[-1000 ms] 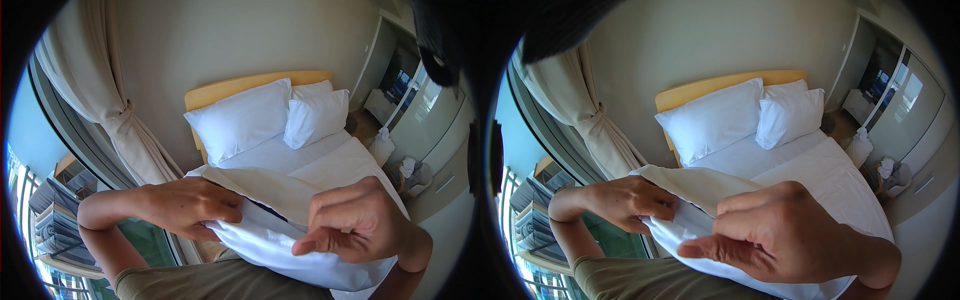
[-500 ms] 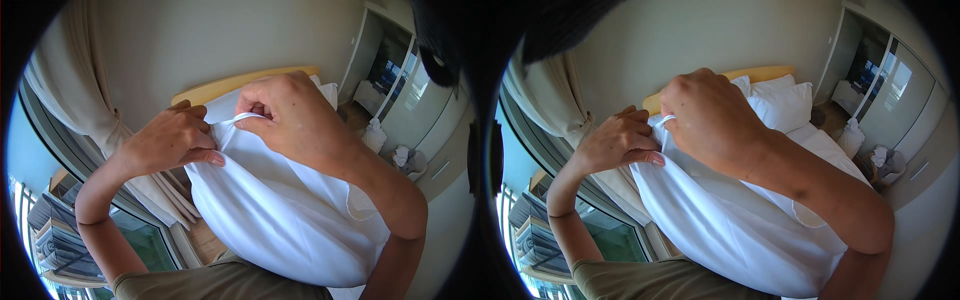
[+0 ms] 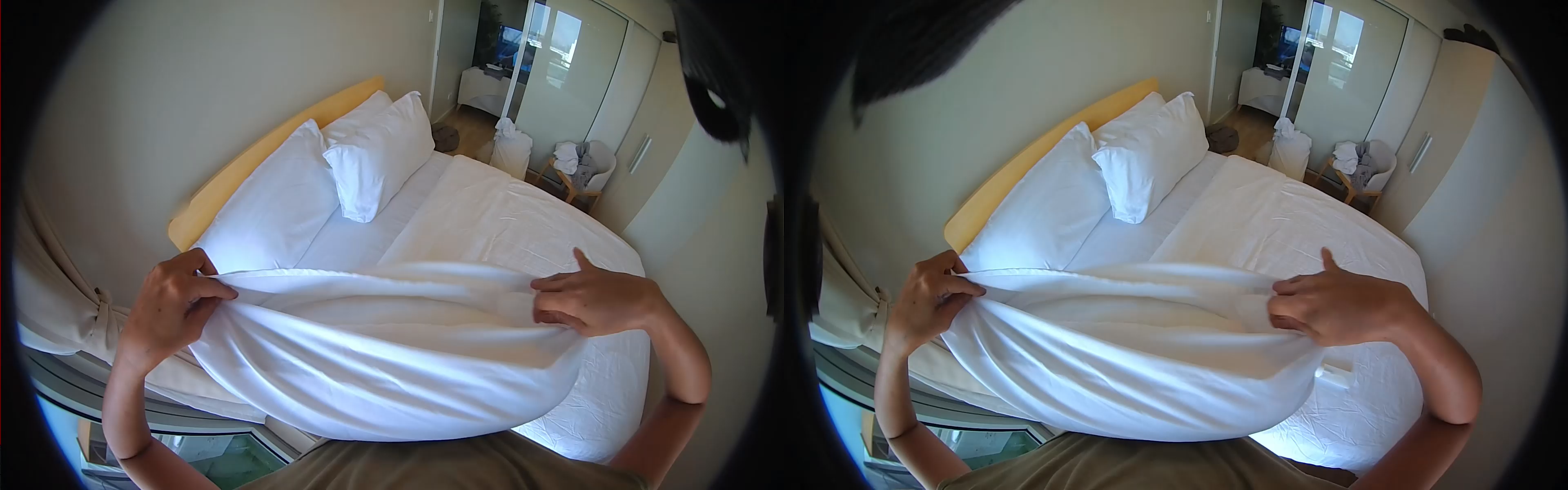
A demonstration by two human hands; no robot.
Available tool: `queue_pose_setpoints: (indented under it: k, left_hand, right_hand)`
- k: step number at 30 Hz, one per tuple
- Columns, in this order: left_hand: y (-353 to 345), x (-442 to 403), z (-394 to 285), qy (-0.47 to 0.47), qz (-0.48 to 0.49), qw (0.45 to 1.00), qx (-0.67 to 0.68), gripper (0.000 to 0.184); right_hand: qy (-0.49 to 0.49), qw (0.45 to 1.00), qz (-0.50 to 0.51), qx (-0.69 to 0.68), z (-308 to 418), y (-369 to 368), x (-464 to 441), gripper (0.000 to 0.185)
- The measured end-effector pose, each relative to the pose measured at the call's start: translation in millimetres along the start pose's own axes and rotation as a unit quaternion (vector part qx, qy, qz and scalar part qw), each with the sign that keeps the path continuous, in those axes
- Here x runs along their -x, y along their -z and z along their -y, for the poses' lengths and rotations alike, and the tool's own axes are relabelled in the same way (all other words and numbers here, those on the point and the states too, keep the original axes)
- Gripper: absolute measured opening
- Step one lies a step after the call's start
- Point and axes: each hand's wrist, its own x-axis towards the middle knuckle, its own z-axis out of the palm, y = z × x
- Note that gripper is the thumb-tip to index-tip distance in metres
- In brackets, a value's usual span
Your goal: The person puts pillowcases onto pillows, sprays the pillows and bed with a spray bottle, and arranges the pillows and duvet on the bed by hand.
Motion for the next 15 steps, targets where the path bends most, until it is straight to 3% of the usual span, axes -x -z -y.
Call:
queue_pose_setpoints:
  k: [2, 4, 5, 6, 7, 9, 12, 15]
  left_hand:
    - [4, 2, 2, 0.007, -0.012, 0.999, -0.035, 0.011]
    - [8, 2, 14, -0.017, -0.008, 0.997, -0.068, 0.017]
    - [10, 4, 22, -0.04, 0.0, 0.994, -0.101, 0.024]
    - [19, 3, 30, -0.016, 0.05, 0.997, -0.051, 0.036]
    - [24, 1, 32, -0.017, 0.048, 0.997, -0.053, 0.036]
    - [30, -2, 34, -0.158, -0.013, 0.982, -0.099, 0.035]
    - [26, -15, 35, -0.136, -0.054, 0.988, -0.047, 0.03]
    - [31, -49, 38, -0.125, -0.168, 0.977, -0.049, 0.024]
  right_hand:
    - [-0.044, 0.998, -0.001, 0.043, -27, -11, 26, 0.012]
    - [-0.126, 0.99, -0.071, -0.002, -32, -6, 54, 0.015]
    - [-0.126, 0.989, -0.073, -0.003, -36, -8, 64, 0.015]
    - [-0.098, 0.988, -0.111, -0.035, -39, -12, 72, 0.014]
    - [-0.068, 0.984, -0.15, -0.063, -39, -15, 77, 0.015]
    - [-0.105, 0.981, -0.156, -0.037, -42, -19, 76, 0.017]
    - [-0.121, 0.922, -0.363, 0.051, -56, -23, 62, 0.012]
    - [-0.115, 0.858, -0.476, 0.157, -87, 3, 50, 0.016]
